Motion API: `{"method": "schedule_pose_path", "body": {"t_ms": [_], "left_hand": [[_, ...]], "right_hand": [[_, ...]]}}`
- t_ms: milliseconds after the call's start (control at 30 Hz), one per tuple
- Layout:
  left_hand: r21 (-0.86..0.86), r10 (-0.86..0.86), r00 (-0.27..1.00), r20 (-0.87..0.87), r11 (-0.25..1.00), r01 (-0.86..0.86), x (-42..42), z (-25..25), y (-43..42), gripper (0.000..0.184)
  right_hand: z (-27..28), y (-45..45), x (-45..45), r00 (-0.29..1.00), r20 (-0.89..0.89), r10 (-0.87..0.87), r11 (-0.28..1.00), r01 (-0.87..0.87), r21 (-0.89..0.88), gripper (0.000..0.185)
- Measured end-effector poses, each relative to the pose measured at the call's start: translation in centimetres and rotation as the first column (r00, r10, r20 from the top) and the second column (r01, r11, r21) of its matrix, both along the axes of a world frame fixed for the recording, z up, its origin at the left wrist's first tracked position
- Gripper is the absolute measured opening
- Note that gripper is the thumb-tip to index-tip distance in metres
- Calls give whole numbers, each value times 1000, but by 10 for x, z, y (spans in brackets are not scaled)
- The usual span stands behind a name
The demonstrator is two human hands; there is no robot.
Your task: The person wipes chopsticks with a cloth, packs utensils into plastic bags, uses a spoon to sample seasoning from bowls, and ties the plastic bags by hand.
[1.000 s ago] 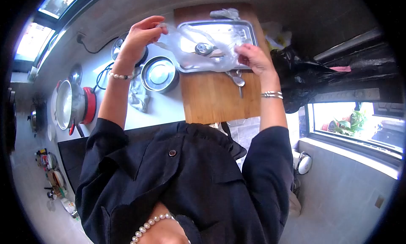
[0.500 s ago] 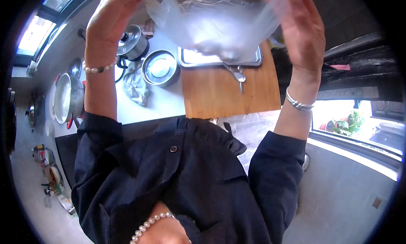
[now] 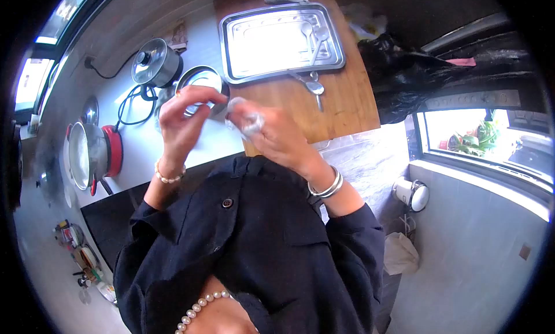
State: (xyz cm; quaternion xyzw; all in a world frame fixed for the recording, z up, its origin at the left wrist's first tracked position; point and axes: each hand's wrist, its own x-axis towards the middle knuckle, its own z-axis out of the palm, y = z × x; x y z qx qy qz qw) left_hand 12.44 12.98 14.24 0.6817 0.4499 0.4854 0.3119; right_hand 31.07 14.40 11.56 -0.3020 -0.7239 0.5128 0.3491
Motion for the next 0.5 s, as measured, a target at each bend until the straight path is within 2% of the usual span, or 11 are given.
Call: {"method": "schedule_pose_path", "body": {"t_ms": [33,67,100,133,167,200,233,300,333,400,500], "left_hand": [[-229,35,994,100,973,-11,-10,-8,-5,21],[-361,-45,972,230,924,128,-20,-22,-4,28],[-439,-39,873,485,853,282,-19,-36,-10,28],[-426,-81,880,468,852,305,-16,-49,-15,31],[-413,-123,885,450,849,329,-12,-59,-18,36],[-276,-314,751,581,792,544,-10,-63,-16,48],[-297,-368,826,426,806,512,-7,-65,-12,52],[-318,-434,898,78,842,435,-4,-72,-2,58],[-258,-474,829,296,796,548,-8,-99,4,58],[-205,-517,729,448,735,646,-3,-125,6,57],[-373,-484,758,437,669,643,7,-144,-6,56]], "right_hand": [[7,-4,0,1000,3,17,998,-17,-56,22],[15,-7,1,999,7,38,994,-37,-106,24],[19,-9,2,998,12,60,986,-58,-156,27],[20,-11,-4,992,-124,27,987,-46,-151,30],[21,-9,-3,995,-98,21,989,-35,-146,29],[24,-7,-2,997,-72,16,990,-26,-141,28],[25,-5,-1,999,-46,14,991,-20,-135,27],[18,-5,-3,995,-27,93,995,-92,49,25],[15,-5,-3,991,-12,133,981,-130,141,24],[11,-3,-12,977,20,212,935,-209,287,22],[-16,7,-34,970,11,243,894,-228,387,18]]}}
